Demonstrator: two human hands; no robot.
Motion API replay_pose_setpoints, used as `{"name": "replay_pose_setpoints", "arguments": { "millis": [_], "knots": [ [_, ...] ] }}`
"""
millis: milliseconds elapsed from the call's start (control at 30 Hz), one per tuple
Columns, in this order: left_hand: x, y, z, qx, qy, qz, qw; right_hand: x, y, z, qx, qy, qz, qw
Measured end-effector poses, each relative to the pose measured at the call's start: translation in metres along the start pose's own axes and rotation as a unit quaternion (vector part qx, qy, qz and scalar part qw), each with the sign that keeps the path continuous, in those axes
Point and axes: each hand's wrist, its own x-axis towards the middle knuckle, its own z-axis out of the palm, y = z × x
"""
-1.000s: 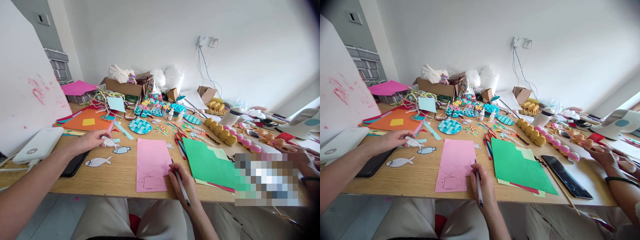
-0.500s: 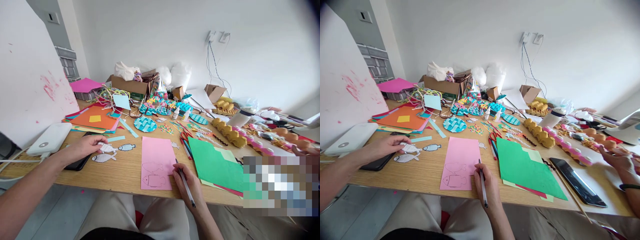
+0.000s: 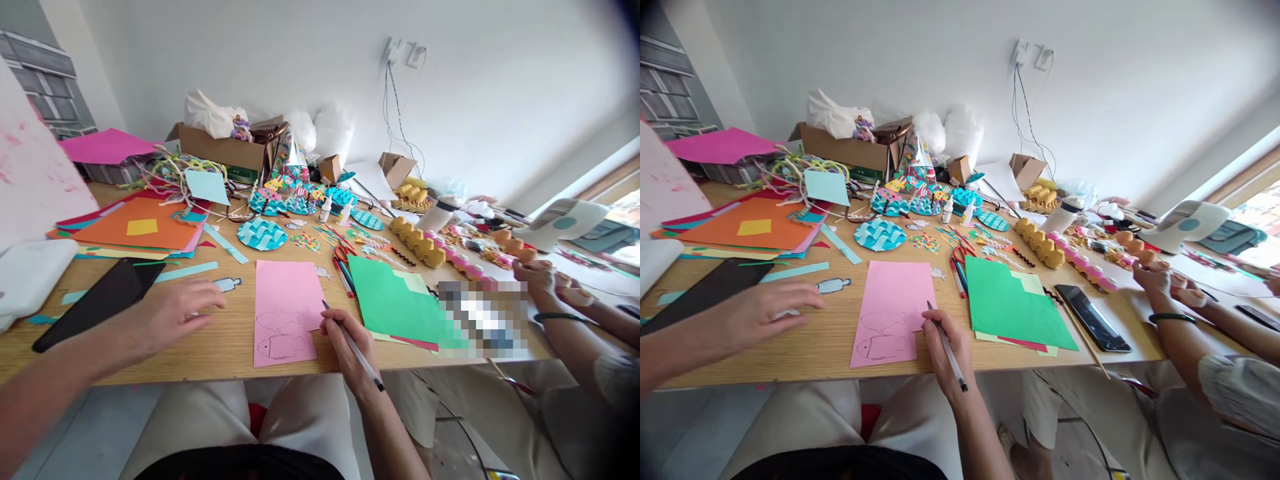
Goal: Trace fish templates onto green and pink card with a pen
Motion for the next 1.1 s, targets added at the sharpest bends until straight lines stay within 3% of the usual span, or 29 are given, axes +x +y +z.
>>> {"name": "replay_pose_setpoints", "arguments": {
  "millis": [133,200,333,600,900,1100],
  "knots": [
    [0.018,0.026,0.028,-0.009,-0.083,0.092,0.992,-0.003,-0.018,0.002,0.115,0.024,0.042,0.992],
    [0.021,0.031,0.037,-0.009,-0.098,0.116,0.988,-0.004,-0.027,0.006,0.158,0.007,0.067,0.985],
    [0.021,0.031,0.049,0.010,-0.059,0.131,0.990,0.001,-0.035,0.017,0.158,-0.060,0.083,0.982],
    [0.017,0.032,0.070,0.055,0.041,0.133,0.989,0.015,-0.040,0.037,0.112,-0.088,0.066,0.988],
    [0.019,0.031,0.067,0.064,0.076,0.195,0.976,0.002,-0.025,0.045,-0.008,-0.059,0.001,0.998],
    [0.023,0.039,0.070,0.107,0.083,0.193,0.972,-0.004,-0.025,0.040,-0.065,-0.075,-0.053,0.994]
  ]
}}
